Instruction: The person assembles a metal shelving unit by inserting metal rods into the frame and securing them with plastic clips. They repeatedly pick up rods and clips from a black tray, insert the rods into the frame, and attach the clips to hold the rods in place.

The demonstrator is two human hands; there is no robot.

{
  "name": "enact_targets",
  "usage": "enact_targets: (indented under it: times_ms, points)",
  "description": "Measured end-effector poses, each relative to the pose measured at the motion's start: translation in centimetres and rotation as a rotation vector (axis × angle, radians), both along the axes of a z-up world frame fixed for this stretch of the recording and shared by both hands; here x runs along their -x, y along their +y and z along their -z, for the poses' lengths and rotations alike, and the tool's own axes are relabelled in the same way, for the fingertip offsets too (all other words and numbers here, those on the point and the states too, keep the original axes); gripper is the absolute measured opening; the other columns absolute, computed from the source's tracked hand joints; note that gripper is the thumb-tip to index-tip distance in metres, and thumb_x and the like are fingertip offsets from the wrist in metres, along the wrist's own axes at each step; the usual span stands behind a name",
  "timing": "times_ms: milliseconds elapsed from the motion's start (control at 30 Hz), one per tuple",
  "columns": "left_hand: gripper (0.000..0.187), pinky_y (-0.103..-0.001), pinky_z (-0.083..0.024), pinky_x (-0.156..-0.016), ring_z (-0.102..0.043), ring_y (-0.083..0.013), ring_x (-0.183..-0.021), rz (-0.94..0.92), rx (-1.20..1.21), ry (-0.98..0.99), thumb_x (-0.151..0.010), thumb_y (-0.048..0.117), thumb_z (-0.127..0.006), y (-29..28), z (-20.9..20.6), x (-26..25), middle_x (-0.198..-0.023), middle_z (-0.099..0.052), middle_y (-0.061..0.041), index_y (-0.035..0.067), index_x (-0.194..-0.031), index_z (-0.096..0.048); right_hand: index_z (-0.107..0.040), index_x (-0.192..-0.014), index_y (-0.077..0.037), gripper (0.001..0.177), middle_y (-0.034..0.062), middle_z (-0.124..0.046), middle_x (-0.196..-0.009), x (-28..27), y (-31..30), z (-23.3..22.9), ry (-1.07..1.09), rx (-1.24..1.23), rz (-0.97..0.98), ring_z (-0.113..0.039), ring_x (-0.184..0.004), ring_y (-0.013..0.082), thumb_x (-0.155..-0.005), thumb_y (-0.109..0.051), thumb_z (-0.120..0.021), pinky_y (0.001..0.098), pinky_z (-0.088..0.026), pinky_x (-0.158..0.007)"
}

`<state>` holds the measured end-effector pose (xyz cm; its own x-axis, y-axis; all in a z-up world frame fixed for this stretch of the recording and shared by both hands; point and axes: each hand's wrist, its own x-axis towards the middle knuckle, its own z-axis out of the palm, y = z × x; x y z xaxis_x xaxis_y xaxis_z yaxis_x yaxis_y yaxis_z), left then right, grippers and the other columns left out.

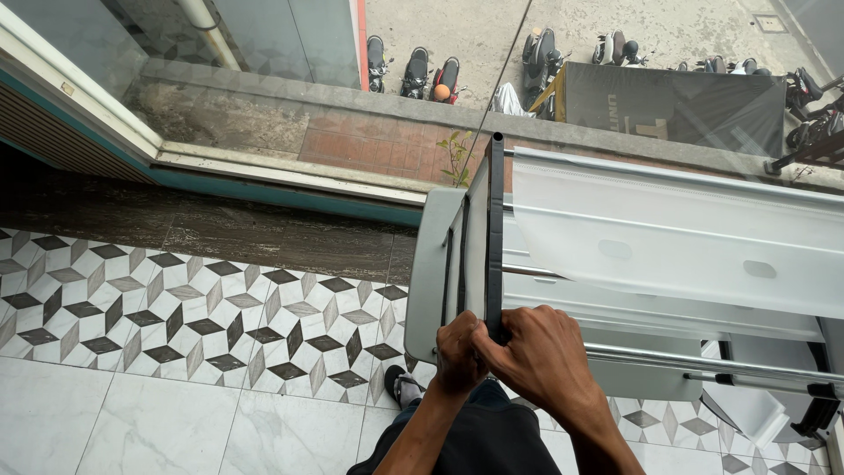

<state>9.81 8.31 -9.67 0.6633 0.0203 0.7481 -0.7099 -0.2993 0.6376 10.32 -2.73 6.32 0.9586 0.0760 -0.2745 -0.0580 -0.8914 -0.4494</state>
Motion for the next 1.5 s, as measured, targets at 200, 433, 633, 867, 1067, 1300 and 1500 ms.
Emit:
enact_targets:
  times_ms: [200,433,633,867,1067,1300,1500]
  points:
    - [0.019,-0.029,-0.035,-0.039,-0.047,-0.0144,-0.050,-0.006,0.004,-0.017,-0.100,0.008,-0.063,-0.4,0.6,-0.2,-0.067,-0.041,-0.004,0.003,-0.088,-0.049,-0.065,-0.045,-0.007,0.057,0.0018,-0.044,-0.030,-0.2,0.2,-0.8,0.022,0.021,-0.024,-0.032,-0.029,0.0104,-0.086,-0.046,-0.067,0.0299,-0.033,-0.037]
    - [0.030,-0.034,-0.030,-0.042,-0.040,-0.0172,-0.049,0.024,0.013,0.038,-0.102,0.013,-0.059,0.0,0.3,1.4,-0.067,-0.037,-0.005,0.009,-0.081,-0.038,-0.068,-0.049,-0.005,0.058,0.0015,-0.050,-0.031,0.3,-1.9,-5.1,0.047,0.019,-0.003,-0.032,-0.026,0.0122,-0.090,-0.046,-0.062,0.0312,-0.032,-0.034]
    - [0.031,-0.036,-0.032,-0.045,-0.040,-0.0199,-0.052,0.045,0.020,0.049,-0.102,0.020,-0.057,0.2,0.0,0.6,-0.068,-0.036,-0.006,0.009,-0.081,-0.037,-0.068,-0.049,-0.008,0.059,0.0027,-0.049,-0.031,0.2,-0.9,-5.1,0.145,-0.002,0.007,-0.034,-0.027,0.0142,-0.092,-0.048,-0.059,0.0340,-0.033,-0.036]
    - [0.016,-0.036,-0.041,-0.048,-0.054,-0.0228,-0.060,0.071,0.007,0.090,-0.104,0.015,-0.057,0.8,-1.3,0.3,-0.076,-0.049,-0.006,0.001,-0.100,-0.049,-0.069,-0.058,-0.006,0.058,0.0094,-0.053,-0.040,-0.2,-0.1,-5.3,0.071,0.013,-0.036,-0.043,-0.034,0.0179,-0.091,-0.052,-0.061,0.0351,-0.038,-0.043]
    - [0.034,-0.034,-0.038,-0.051,-0.047,-0.0186,-0.060,0.239,-0.031,0.237,-0.096,0.033,-0.066,3.6,-1.7,1.7,-0.078,-0.045,-0.006,0.009,-0.094,-0.043,-0.072,-0.089,0.000,0.036,0.0144,-0.074,-0.081,0.5,-1.4,-7.9,-0.326,-0.145,-0.091,-0.073,-0.063,0.0236,-0.087,-0.036,-0.069,0.0361,-0.059,-0.052]
    - [0.030,-0.030,-0.038,-0.060,-0.045,-0.0142,-0.068,0.224,0.081,0.415,-0.101,0.036,-0.052,6.6,-2.0,-2.6,-0.081,-0.047,-0.005,0.007,-0.100,-0.050,-0.074,-0.094,-0.009,0.023,0.0074,-0.078,-0.074,-4.5,-5.7,-12.6,-0.256,-0.044,-0.103,-0.077,-0.062,0.0179,-0.089,-0.031,-0.067,0.0335,-0.062,-0.052]
    - [0.025,-0.033,-0.046,-0.084,-0.054,-0.0197,-0.094,0.075,0.051,0.370,-0.108,0.023,-0.041,3.7,-4.0,-13.4,-0.102,-0.058,-0.009,0.005,-0.109,-0.059,-0.073,-0.095,-0.006,0.042,0.0127,-0.076,-0.082,-15.7,-6.6,-10.6,-0.200,0.145,-0.260,-0.074,-0.066,0.0253,-0.096,-0.047,-0.062,0.0389,-0.059,-0.060]
